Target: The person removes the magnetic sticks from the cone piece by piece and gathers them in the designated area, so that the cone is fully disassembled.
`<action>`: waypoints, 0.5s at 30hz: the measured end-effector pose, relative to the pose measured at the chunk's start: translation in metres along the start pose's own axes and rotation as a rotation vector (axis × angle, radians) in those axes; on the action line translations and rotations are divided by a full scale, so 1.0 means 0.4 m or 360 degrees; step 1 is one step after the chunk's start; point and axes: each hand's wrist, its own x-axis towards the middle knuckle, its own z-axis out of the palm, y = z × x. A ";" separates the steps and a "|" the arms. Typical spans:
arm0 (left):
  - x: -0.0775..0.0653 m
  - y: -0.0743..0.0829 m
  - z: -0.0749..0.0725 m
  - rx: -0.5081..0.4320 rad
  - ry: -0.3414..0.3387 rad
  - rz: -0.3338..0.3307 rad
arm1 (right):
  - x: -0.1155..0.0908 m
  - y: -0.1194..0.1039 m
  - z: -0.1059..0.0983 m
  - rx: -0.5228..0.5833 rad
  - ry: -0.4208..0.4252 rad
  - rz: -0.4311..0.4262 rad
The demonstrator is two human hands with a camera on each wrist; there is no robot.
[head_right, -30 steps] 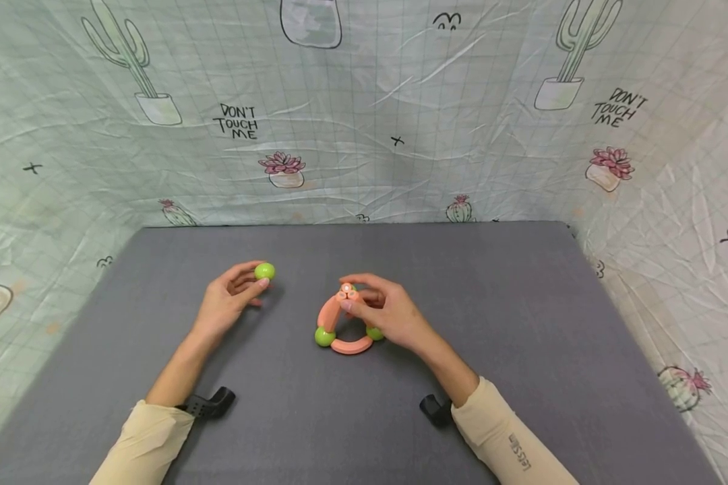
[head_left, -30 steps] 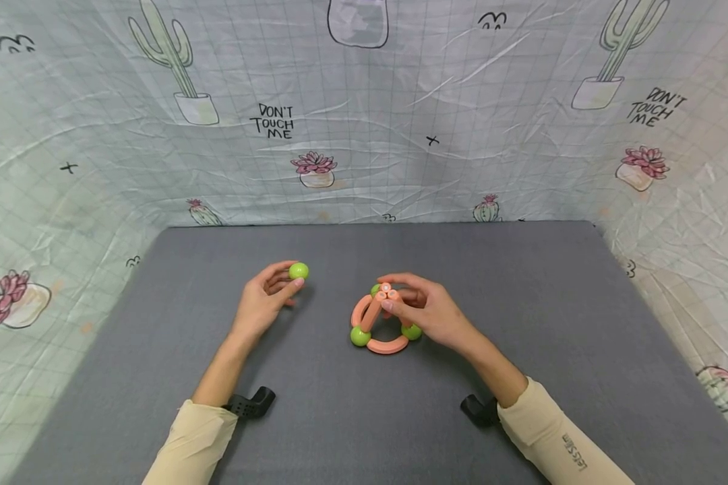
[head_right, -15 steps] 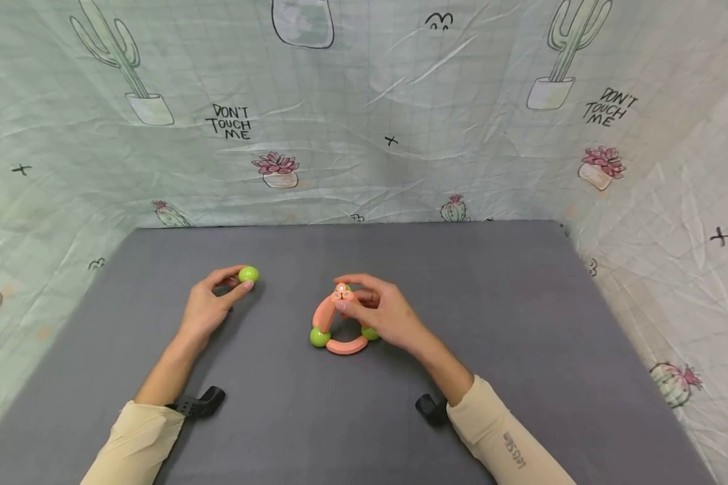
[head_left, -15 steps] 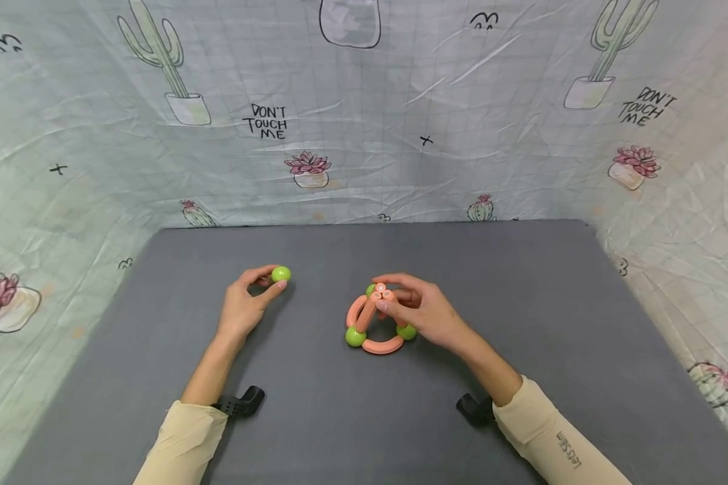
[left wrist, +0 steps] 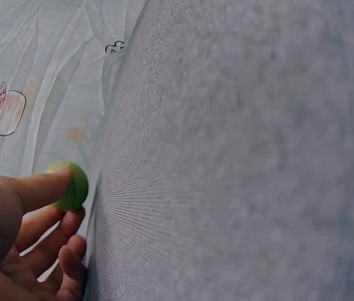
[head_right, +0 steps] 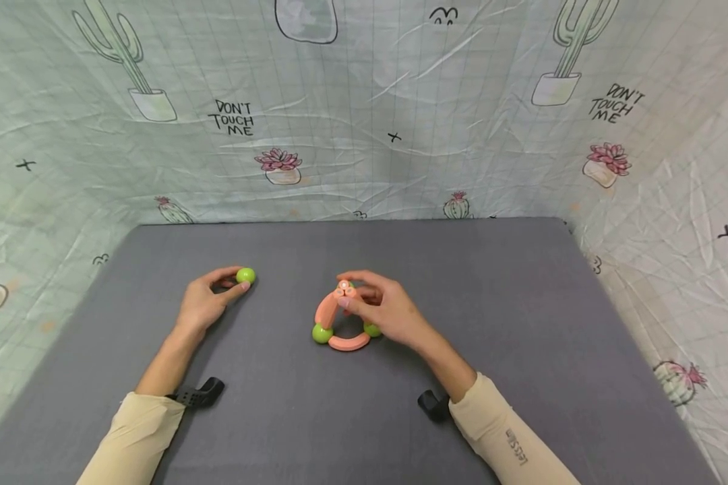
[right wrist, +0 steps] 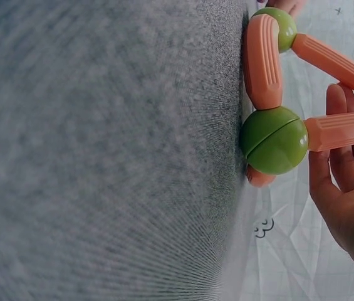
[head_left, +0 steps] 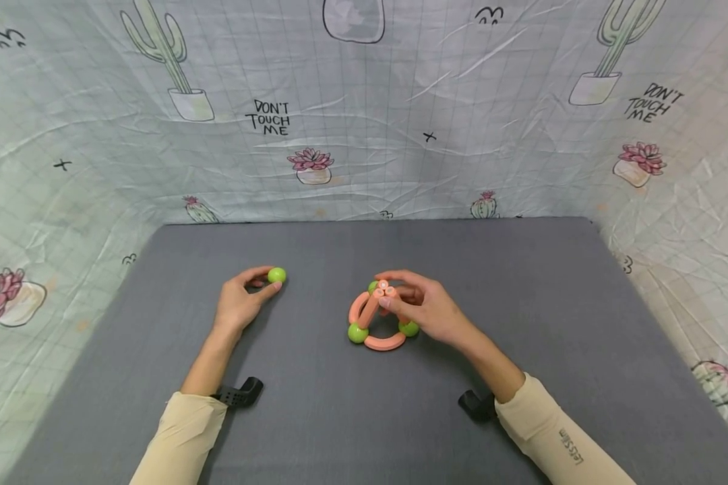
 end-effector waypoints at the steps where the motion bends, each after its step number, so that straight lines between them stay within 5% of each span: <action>1: 0.001 -0.001 -0.001 0.0018 -0.0018 0.0004 | 0.000 0.000 0.000 0.0003 -0.0001 0.0000; 15: -0.001 -0.004 -0.006 -0.0023 -0.0113 -0.0019 | -0.002 0.001 -0.001 -0.0016 -0.0005 -0.0040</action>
